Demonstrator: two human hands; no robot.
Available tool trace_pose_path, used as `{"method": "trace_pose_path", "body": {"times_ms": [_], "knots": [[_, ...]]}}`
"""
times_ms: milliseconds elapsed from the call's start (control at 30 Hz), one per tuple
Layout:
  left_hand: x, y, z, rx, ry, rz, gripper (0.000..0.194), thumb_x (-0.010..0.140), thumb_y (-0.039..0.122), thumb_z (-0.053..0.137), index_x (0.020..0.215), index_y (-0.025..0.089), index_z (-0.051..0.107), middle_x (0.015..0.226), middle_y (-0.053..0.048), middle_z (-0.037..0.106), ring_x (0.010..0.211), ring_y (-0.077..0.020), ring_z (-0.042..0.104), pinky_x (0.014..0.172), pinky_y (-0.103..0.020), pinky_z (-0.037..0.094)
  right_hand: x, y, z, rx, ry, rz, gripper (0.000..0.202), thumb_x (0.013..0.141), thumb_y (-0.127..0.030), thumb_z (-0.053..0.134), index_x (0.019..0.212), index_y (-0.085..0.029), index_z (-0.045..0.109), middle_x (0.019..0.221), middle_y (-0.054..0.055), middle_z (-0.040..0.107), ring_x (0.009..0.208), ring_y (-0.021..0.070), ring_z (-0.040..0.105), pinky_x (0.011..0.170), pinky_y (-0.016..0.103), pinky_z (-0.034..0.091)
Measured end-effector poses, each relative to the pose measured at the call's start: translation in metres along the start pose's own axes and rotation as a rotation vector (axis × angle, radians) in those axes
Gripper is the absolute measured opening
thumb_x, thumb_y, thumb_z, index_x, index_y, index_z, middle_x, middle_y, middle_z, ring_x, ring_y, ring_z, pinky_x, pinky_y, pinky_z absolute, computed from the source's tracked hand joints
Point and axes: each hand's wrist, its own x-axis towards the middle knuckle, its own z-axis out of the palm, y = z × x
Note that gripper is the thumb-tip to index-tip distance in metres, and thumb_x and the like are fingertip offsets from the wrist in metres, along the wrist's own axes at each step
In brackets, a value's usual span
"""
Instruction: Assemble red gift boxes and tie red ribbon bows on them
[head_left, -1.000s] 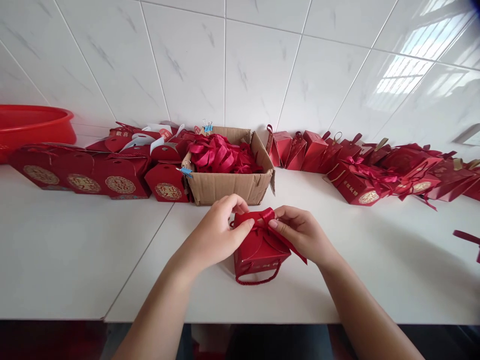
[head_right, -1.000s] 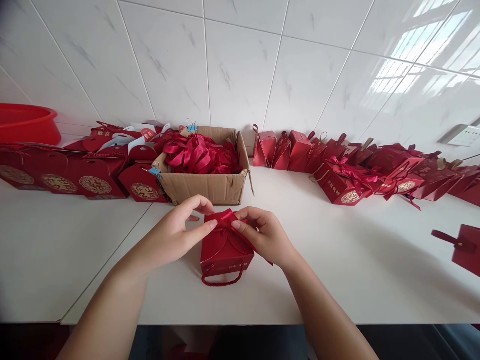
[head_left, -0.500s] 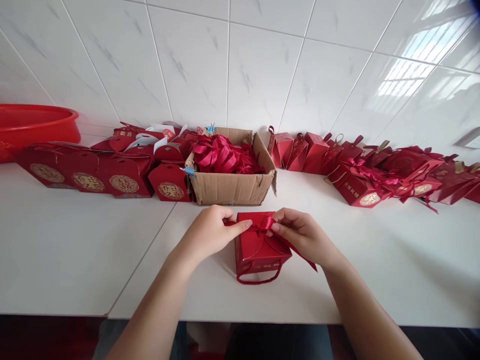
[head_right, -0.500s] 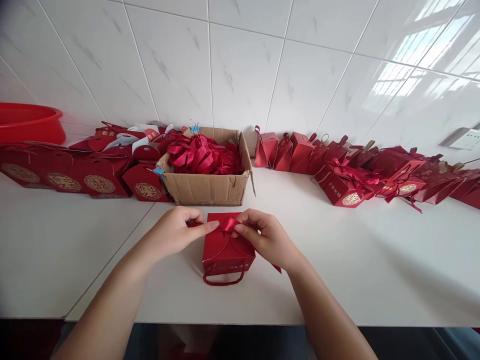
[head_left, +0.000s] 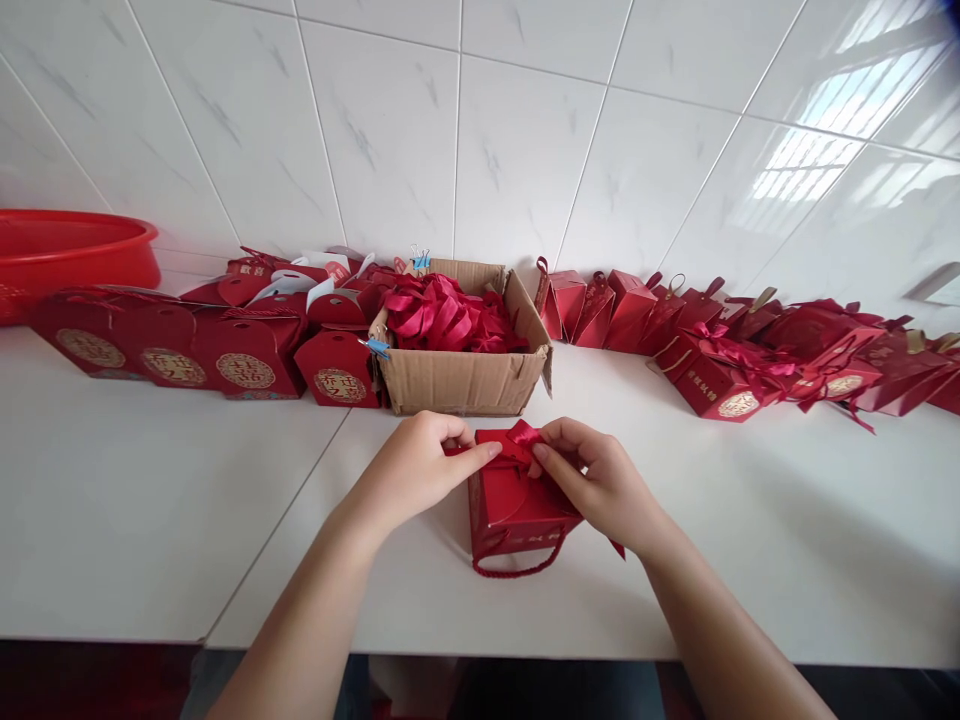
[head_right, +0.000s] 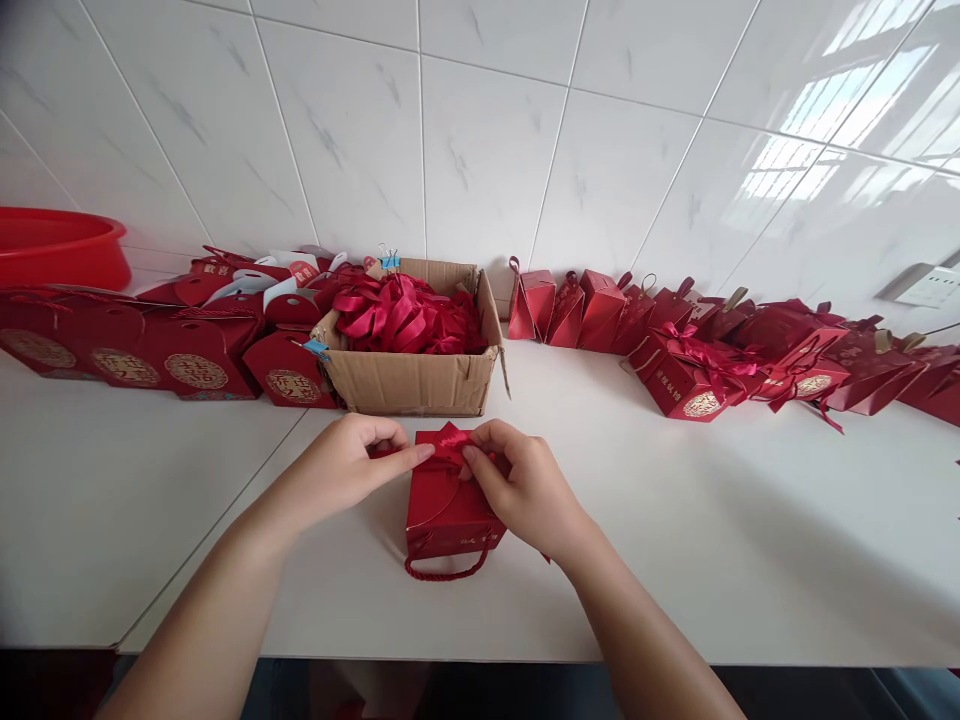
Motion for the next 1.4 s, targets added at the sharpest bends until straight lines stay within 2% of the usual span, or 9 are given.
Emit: {"method": "trace_pose_path", "body": {"times_ms": [167,333,433,600,867,1000,1167,1300,1400], "knots": [[-0.007,0.015,-0.015,0.063,0.005,0.163,0.024,0.079,0.044,0.061,0.07,0.022,0.062,0.072,0.001,0.064,0.066,-0.0166,0.059,0.059,-0.026,0.042,0.004,0.0,0.007,0.031,0.092,0.082,0.016,0.085,-0.031,0.056,0.084,-0.018,0.064,0.073,0.005,0.07,0.066,0.0172,0.063,0.057,0.026,0.047],[-0.007,0.031,-0.029,0.231,0.051,0.326,0.007,0.078,0.03,0.062,0.077,0.025,0.066,0.085,0.0,0.069,0.074,-0.0169,0.063,0.066,-0.027,0.047,0.004,0.0,0.008,0.035,0.111,0.065,0.016,0.08,-0.028,0.057,0.084,-0.018,0.068,0.077,0.006,0.072,0.069,0.0192,0.065,0.06,0.028,0.05],[-0.005,0.042,-0.032,0.183,-0.023,0.329,0.008,0.08,0.03,0.06,0.081,0.025,0.067,0.089,0.0,0.07,0.082,-0.0184,0.065,0.072,-0.028,0.05,0.003,0.0,0.008,0.042,0.117,0.055,0.017,0.08,-0.025,0.057,0.086,-0.018,0.071,0.079,0.005,0.073,0.071,0.0193,0.066,0.062,0.029,0.051],[-0.005,0.058,-0.025,0.181,-0.12,0.249,0.012,0.085,0.026,0.052,0.085,0.026,0.063,0.083,0.001,0.07,0.075,-0.0173,0.065,0.067,-0.028,0.05,0.002,0.001,0.009,0.044,0.118,0.018,0.019,0.08,-0.022,0.055,0.089,-0.021,0.072,0.081,0.003,0.073,0.072,0.0189,0.066,0.062,0.028,0.051],[-0.01,0.055,-0.024,0.261,0.008,0.286,0.019,0.08,0.016,0.052,0.096,0.025,0.054,0.081,0.001,0.066,0.079,-0.0168,0.065,0.057,-0.022,0.047,0.0,0.003,0.007,0.089,0.132,-0.006,0.018,0.082,-0.023,0.054,0.088,-0.019,0.07,0.083,0.005,0.073,0.072,0.0181,0.066,0.063,0.027,0.051],[-0.013,0.06,-0.024,0.395,-0.08,0.47,0.022,0.081,0.011,0.049,0.098,0.024,0.056,0.092,0.001,0.068,0.079,-0.0132,0.064,0.062,-0.02,0.047,0.0,0.001,0.005,0.041,0.127,-0.032,0.019,0.08,-0.02,0.053,0.087,-0.019,0.071,0.08,0.003,0.072,0.069,0.0158,0.063,0.06,0.025,0.047],[-0.002,0.077,-0.018,0.462,-0.25,0.707,0.033,0.08,-0.001,0.04,0.098,0.02,0.058,0.086,0.003,0.066,0.075,-0.0087,0.061,0.068,-0.019,0.045,0.0,0.001,0.004,0.016,0.108,-0.11,0.015,0.076,-0.015,0.053,0.072,-0.018,0.066,0.065,-0.002,0.063,0.058,0.0101,0.052,0.054,0.021,0.039],[0.016,0.085,-0.013,0.313,-0.227,0.621,0.035,0.076,0.0,0.042,0.102,0.021,0.054,0.078,0.004,0.06,0.071,-0.0093,0.057,0.062,-0.018,0.045,0.0,0.003,0.002,0.016,0.046,-0.166,0.015,0.077,-0.013,0.051,0.067,-0.017,0.061,0.054,-0.005,0.051,0.05,0.0068,0.038,0.049,0.019,0.032],[0.028,0.087,-0.011,0.183,-0.254,0.483,0.034,0.074,0.003,0.042,0.101,0.022,0.05,0.07,0.005,0.055,0.067,-0.011,0.055,0.06,-0.021,0.045,-0.003,0.002,-0.001,0.008,-0.005,-0.215,0.013,0.08,-0.015,0.052,0.073,-0.018,0.062,0.063,-0.004,0.058,0.053,0.007,0.042,0.051,0.019,0.035]]}}
